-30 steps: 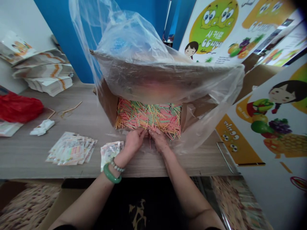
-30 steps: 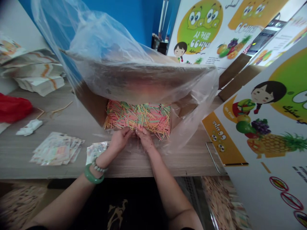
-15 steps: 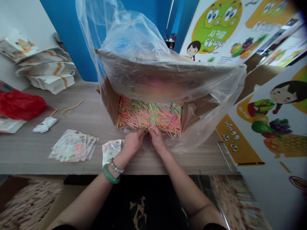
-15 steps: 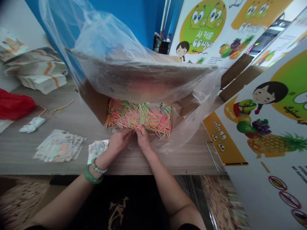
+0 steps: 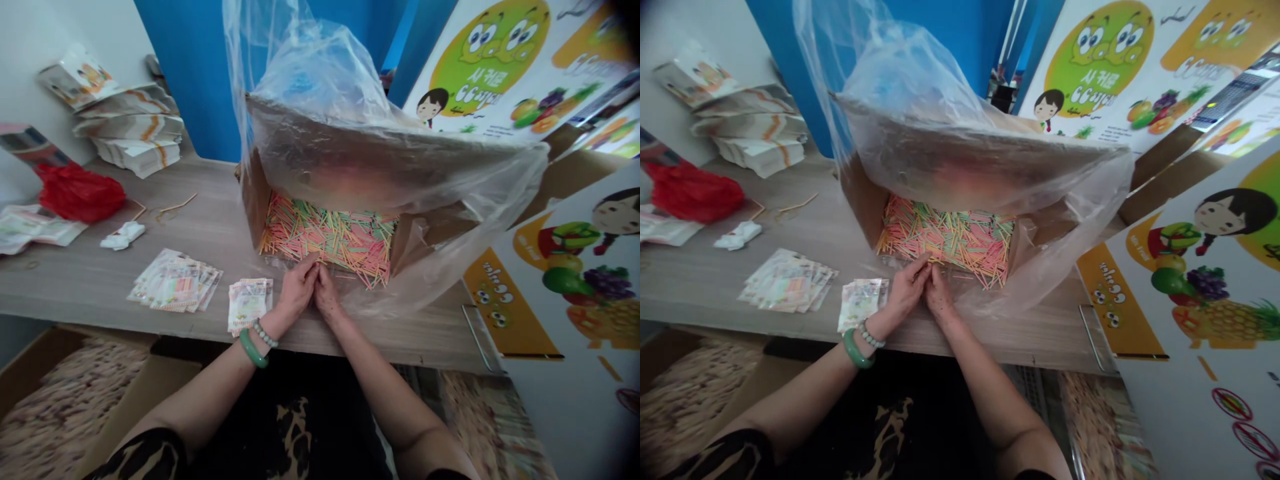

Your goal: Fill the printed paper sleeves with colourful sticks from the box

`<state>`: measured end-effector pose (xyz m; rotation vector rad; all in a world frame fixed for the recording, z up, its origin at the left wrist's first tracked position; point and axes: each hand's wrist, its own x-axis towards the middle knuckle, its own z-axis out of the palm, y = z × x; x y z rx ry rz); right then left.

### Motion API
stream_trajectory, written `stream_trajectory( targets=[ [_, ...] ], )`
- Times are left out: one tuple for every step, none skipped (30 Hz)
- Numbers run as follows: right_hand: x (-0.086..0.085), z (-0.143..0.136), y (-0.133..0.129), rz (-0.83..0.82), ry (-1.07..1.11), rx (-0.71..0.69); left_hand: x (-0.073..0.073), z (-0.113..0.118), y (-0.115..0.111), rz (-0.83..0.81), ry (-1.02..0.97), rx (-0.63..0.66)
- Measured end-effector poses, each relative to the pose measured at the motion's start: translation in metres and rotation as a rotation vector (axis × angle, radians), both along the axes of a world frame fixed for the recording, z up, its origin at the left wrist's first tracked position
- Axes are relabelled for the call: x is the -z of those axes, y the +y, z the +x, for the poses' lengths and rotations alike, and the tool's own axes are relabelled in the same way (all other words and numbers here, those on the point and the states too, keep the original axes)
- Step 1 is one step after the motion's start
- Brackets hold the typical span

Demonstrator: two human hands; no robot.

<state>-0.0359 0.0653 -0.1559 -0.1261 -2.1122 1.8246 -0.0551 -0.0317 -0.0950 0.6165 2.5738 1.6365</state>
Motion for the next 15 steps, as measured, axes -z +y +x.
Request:
stream_trajectory(
  targets=[
    [0.0, 0.0, 0.0, -0.021, 0.026, -0.004, -0.003, 0.0, -0.001, -0.007, 0.004, 0.008],
    [0.001, -0.001, 0.0, -0.037, 0.045, -0.007, -0.006, 0.0, -0.002, -0.029, 0.01, 0.023],
    [0.001, -0.001, 0.0, -0.046, 0.053, -0.009, -0.009, -0.001, -0.003, -0.062, 0.018, 0.04],
    [0.002, -0.001, 0.0, -0.05, 0.052, -0.008, -0.012, -0.001, -0.004, -0.095, 0.027, 0.053],
    [0.002, -0.001, 0.0, -0.053, 0.048, -0.002, -0.015, -0.001, -0.004, -0.119, 0.041, 0.056],
    [0.002, 0.0, 0.0, -0.061, 0.047, 0.005, -0.018, -0.001, -0.004, -0.129, 0.065, 0.054],
    [0.002, 0.0, 0.0, -0.077, 0.054, 0.019, -0.02, -0.001, -0.004, -0.127, 0.099, 0.056],
    [0.002, 0.001, 0.001, -0.093, 0.066, 0.033, -0.021, 0.0, -0.003, -0.118, 0.139, 0.063],
    [0.002, 0.003, 0.001, -0.099, 0.078, 0.049, -0.021, 0.001, -0.002, -0.109, 0.179, 0.077],
    [0.002, 0.003, 0.003, -0.093, 0.087, 0.068, -0.021, 0.002, -0.001, -0.112, 0.211, 0.094],
    [0.002, 0.004, 0.005, -0.07, 0.087, 0.087, -0.02, 0.003, 0.0, -0.13, 0.23, 0.114],
    [0.003, 0.004, 0.007, -0.034, 0.078, 0.099, -0.019, 0.005, 0.002, -0.161, 0.234, 0.135],
    [0.004, 0.003, 0.009, 0.006, 0.064, 0.102, -0.018, 0.006, 0.003, -0.196, 0.232, 0.153],
    [0.004, 0.003, 0.012, 0.038, 0.048, 0.085, -0.017, 0.008, 0.004, -0.234, 0.235, 0.164],
    [0.005, 0.002, 0.014, 0.06, 0.033, 0.05, -0.017, 0.01, 0.004, -0.272, 0.25, 0.172]
  ],
)
